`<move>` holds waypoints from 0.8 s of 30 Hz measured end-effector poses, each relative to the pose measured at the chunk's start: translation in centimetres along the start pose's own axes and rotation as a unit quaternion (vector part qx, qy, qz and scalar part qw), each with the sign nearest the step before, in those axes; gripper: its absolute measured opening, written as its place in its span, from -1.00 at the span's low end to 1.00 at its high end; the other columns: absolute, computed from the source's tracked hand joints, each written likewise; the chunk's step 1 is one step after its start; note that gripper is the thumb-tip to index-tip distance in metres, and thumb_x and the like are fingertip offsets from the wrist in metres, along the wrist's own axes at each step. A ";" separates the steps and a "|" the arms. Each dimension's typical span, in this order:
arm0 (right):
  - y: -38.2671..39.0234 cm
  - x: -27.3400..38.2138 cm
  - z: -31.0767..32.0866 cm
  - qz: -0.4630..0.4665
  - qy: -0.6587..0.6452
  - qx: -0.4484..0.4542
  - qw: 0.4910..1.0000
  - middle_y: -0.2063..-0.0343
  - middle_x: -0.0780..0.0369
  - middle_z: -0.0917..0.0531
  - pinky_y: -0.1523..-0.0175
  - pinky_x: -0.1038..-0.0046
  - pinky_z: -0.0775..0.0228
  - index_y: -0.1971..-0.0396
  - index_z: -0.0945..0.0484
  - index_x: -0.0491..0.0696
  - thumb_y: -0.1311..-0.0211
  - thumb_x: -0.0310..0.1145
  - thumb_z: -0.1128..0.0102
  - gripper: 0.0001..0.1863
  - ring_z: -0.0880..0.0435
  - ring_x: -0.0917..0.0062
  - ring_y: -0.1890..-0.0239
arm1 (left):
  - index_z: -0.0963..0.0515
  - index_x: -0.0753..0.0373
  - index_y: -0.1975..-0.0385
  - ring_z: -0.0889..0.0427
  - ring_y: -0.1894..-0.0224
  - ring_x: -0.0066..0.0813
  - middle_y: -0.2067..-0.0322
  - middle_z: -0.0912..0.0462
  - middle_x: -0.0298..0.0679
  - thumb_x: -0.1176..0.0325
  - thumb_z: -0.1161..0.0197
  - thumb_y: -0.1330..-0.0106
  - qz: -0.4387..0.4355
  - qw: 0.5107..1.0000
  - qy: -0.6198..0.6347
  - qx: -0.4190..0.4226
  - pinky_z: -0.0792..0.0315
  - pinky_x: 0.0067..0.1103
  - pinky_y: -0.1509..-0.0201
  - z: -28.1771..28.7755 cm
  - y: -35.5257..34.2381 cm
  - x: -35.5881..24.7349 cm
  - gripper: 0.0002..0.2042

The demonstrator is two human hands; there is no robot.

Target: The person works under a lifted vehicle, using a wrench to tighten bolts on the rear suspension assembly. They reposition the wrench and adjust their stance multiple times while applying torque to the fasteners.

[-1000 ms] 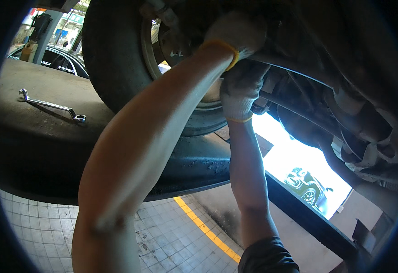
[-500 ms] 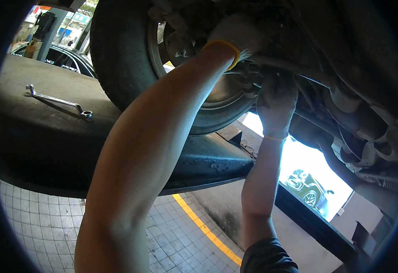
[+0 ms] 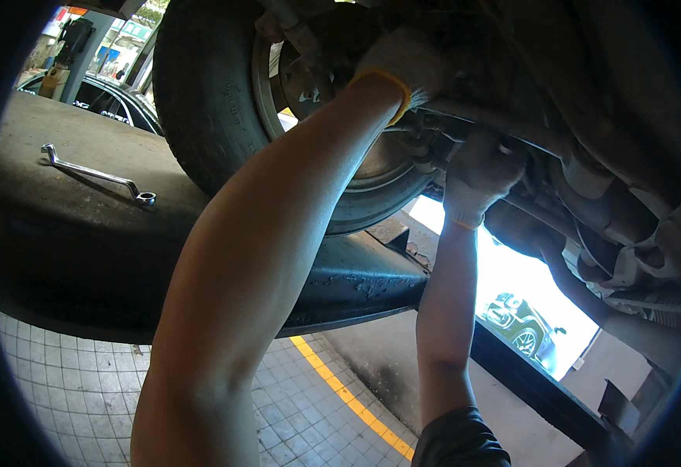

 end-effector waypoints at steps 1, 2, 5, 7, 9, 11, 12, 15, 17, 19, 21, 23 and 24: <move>0.3 -0.4 -0.2 -0.024 -0.008 -0.018 1.000 0.38 0.08 -0.67 0.36 0.50 -0.56 0.14 -0.53 -0.26 -0.27 -0.33 -0.40 -0.66 -0.69 0.37 0.47 | -0.75 -0.01 0.15 -0.81 0.20 -0.37 0.24 -0.81 -0.23 0.34 -0.26 -0.45 -0.001 1.000 -0.002 -0.001 -0.71 -0.45 0.07 0.1 0.1 0.1 -0.86; 0.5 -0.9 -0.2 -0.049 -0.058 -0.059 0.995 0.38 0.07 -0.65 0.38 0.50 -0.56 0.12 -0.51 -0.28 -0.25 -0.37 -0.39 -0.65 -0.68 0.35 0.48 | -0.75 0.01 0.18 -0.81 0.22 -0.38 0.25 -0.81 -0.24 0.34 -0.27 -0.44 -0.005 1.000 -0.007 0.003 -0.71 -0.45 0.08 0.2 0.1 0.1 -0.88; 0.4 -1.6 -0.5 -0.074 -0.097 -0.052 0.991 0.34 0.03 -0.64 0.39 0.48 -0.58 0.07 -0.44 -0.32 -0.19 -0.44 -0.40 -0.59 -0.67 0.30 0.49 | -0.75 0.05 0.28 -0.81 0.26 -0.41 0.31 -0.81 -0.24 0.34 -0.30 -0.41 -0.018 0.999 -0.023 0.026 -0.71 -0.46 0.10 0.7 0.2 0.1 -0.91; 0.0 -1.6 -0.7 -0.053 -0.081 -0.034 0.995 0.33 0.01 -0.64 0.37 0.46 -0.59 0.07 -0.43 -0.32 -0.15 -0.46 -0.42 -0.56 -0.67 0.28 0.49 | -0.75 0.08 0.34 -0.80 0.29 -0.42 0.34 -0.81 -0.25 0.34 -0.32 -0.39 -0.026 0.998 -0.033 0.042 -0.71 -0.47 0.12 0.9 0.2 0.2 -0.91; -0.6 -1.4 -1.0 -0.037 -0.055 -0.028 0.997 0.36 0.01 -0.64 0.35 0.45 -0.60 0.10 -0.45 -0.32 -0.12 -0.46 -0.43 -0.58 -0.68 0.28 0.49 | -0.75 0.11 0.41 -0.80 0.32 -0.44 0.37 -0.80 -0.25 0.34 -0.34 -0.38 -0.028 0.997 -0.043 0.056 -0.71 -0.48 0.13 1.0 0.1 0.3 -0.88; -1.0 -1.5 -1.2 -0.031 -0.066 -0.030 0.997 0.35 0.02 -0.65 0.32 0.45 -0.61 0.10 -0.47 -0.30 -0.11 -0.47 -0.43 -0.59 -0.68 0.28 0.49 | -0.74 0.13 0.44 -0.80 0.36 -0.45 0.40 -0.80 -0.24 0.33 -0.34 -0.37 -0.051 0.996 -0.060 0.046 -0.71 -0.49 0.16 1.0 0.1 0.3 -0.86; -1.2 -1.6 -1.3 -0.040 -0.071 -0.022 0.996 0.35 0.03 -0.65 0.31 0.45 -0.61 0.10 -0.48 -0.29 -0.11 -0.47 -0.43 -0.60 -0.69 0.28 0.49 | -0.73 0.14 0.45 -0.79 0.37 -0.45 0.41 -0.80 -0.23 0.32 -0.34 -0.37 -0.059 0.995 -0.069 0.043 -0.70 -0.50 0.17 1.0 0.1 0.3 -0.85; -1.6 -2.3 -1.9 -0.007 -0.032 0.013 0.999 0.35 0.07 -0.67 0.24 0.41 -0.61 0.16 -0.55 -0.22 -0.11 -0.44 -0.44 -0.67 -0.70 0.27 0.44 | -0.72 0.16 0.46 -0.79 0.40 -0.46 0.42 -0.79 -0.22 0.31 -0.33 -0.38 -0.029 0.998 -0.050 -0.002 -0.69 -0.51 0.21 1.0 0.4 0.4 -0.84; -1.5 -2.8 -2.3 -0.013 -0.056 0.016 0.998 0.35 0.10 -0.67 0.18 0.38 -0.61 0.20 -0.59 -0.18 -0.13 -0.41 -0.44 -0.72 -0.70 0.28 0.40 | -0.72 0.17 0.43 -0.79 0.39 -0.45 0.40 -0.80 -0.21 0.31 -0.33 -0.38 -0.012 0.999 -0.037 0.008 -0.69 -0.52 0.20 0.8 0.4 0.4 -0.85; -1.0 -2.2 -2.8 0.004 -0.082 -0.006 0.997 0.37 0.12 -0.68 0.11 0.36 -0.60 0.23 -0.61 -0.15 -0.16 -0.39 -0.43 -0.76 -0.71 0.29 0.37 | -0.73 0.17 0.39 -0.80 0.36 -0.44 0.36 -0.80 -0.20 0.29 -0.32 -0.40 0.002 0.999 -0.031 0.022 -0.69 -0.53 0.18 0.6 0.3 0.2 -0.84; 0.5 -0.1 -3.3 0.058 -0.085 -0.053 0.993 0.39 0.12 -0.68 0.07 0.34 -0.60 0.21 -0.61 -0.14 -0.19 -0.41 -0.41 -0.78 -0.71 0.30 0.34 | -0.74 0.18 0.35 -0.81 0.32 -0.43 0.32 -0.81 -0.19 0.27 -0.30 -0.42 0.010 0.999 -0.020 0.044 -0.70 -0.53 0.14 0.3 0.3 -0.1 -0.83; 2.0 2.5 -4.8 0.065 0.006 -0.005 0.998 0.39 0.13 -0.70 0.10 0.34 -0.62 0.17 -0.60 -0.12 -0.21 -0.44 -0.39 -0.78 -0.73 0.32 0.35 | -0.72 0.20 0.30 -0.80 0.28 -0.38 0.28 -0.80 -0.15 0.29 -0.26 -0.41 0.013 0.999 -0.014 0.031 -0.69 -0.49 0.11 0.4 0.3 -0.1 -0.84; 2.8 3.7 -5.2 0.066 0.053 0.015 0.996 0.38 0.13 -0.71 0.13 0.34 -0.63 0.14 -0.59 -0.11 -0.22 -0.46 -0.37 -0.77 -0.73 0.33 0.35 | -0.71 0.21 0.27 -0.79 0.26 -0.35 0.26 -0.79 -0.13 0.29 -0.25 -0.41 0.011 1.000 -0.009 0.020 -0.68 -0.46 0.09 0.4 0.4 -0.1 -0.84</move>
Point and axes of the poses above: each hand's wrist, its own y-axis away from the middle knuckle, its own z-axis out of the back of the hand, x = y × z, the point moved 3 cm from there along -y, towards the middle knuckle
